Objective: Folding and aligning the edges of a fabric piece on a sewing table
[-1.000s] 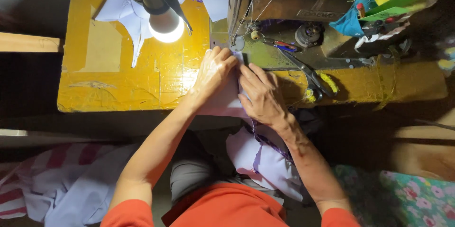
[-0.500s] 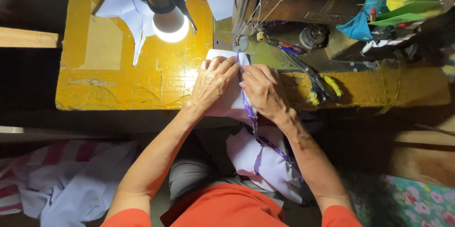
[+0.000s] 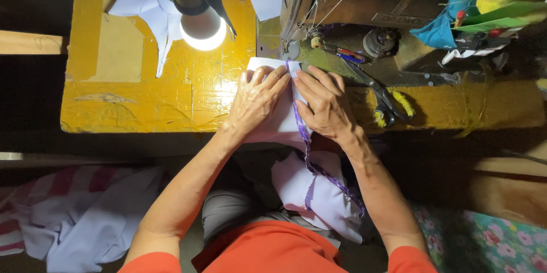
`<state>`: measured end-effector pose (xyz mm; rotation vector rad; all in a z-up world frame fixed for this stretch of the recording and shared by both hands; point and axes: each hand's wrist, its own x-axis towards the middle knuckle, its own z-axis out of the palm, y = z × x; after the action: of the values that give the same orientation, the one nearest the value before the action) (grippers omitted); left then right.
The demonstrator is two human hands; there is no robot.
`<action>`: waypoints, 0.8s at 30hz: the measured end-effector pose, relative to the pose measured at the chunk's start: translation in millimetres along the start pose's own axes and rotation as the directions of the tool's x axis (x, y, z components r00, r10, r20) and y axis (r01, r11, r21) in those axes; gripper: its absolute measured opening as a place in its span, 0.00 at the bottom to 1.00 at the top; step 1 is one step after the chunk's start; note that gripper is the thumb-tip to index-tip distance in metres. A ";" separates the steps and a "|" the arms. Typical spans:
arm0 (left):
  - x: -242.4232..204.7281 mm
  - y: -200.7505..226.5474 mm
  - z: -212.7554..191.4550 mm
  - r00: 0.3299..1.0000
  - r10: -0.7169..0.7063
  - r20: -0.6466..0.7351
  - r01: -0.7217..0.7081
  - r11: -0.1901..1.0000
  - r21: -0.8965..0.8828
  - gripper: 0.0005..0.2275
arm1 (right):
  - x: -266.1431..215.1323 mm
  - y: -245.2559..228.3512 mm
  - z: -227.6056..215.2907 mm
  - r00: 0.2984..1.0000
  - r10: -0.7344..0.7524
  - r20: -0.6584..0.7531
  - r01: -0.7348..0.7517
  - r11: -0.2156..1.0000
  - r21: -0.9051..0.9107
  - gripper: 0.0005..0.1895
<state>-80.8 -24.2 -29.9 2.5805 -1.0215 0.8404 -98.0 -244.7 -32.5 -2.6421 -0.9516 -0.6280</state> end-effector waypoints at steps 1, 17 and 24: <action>0.3 0.1 -0.9 1.000 0.000 0.002 0.000 1.000 0.000 0.12 | 0.2 0.2 0.7 1.000 0.001 0.000 -0.001 1.000 0.001 0.21; 3.2 1.2 -3.6 0.999 -0.007 0.034 0.007 1.000 0.007 0.13 | 5.3 7.5 -5.1 0.998 0.014 0.053 -0.015 1.000 0.013 0.28; 4.1 2.8 -8.2 0.999 -0.019 0.049 0.019 1.000 0.004 0.14 | 7.0 4.0 -7.4 0.999 0.026 0.030 -0.026 1.000 0.013 0.29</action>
<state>-83.8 -25.0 -20.8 2.6214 -1.0081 0.7783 -92.8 -246.8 -23.1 -2.6551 -0.9246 -0.5758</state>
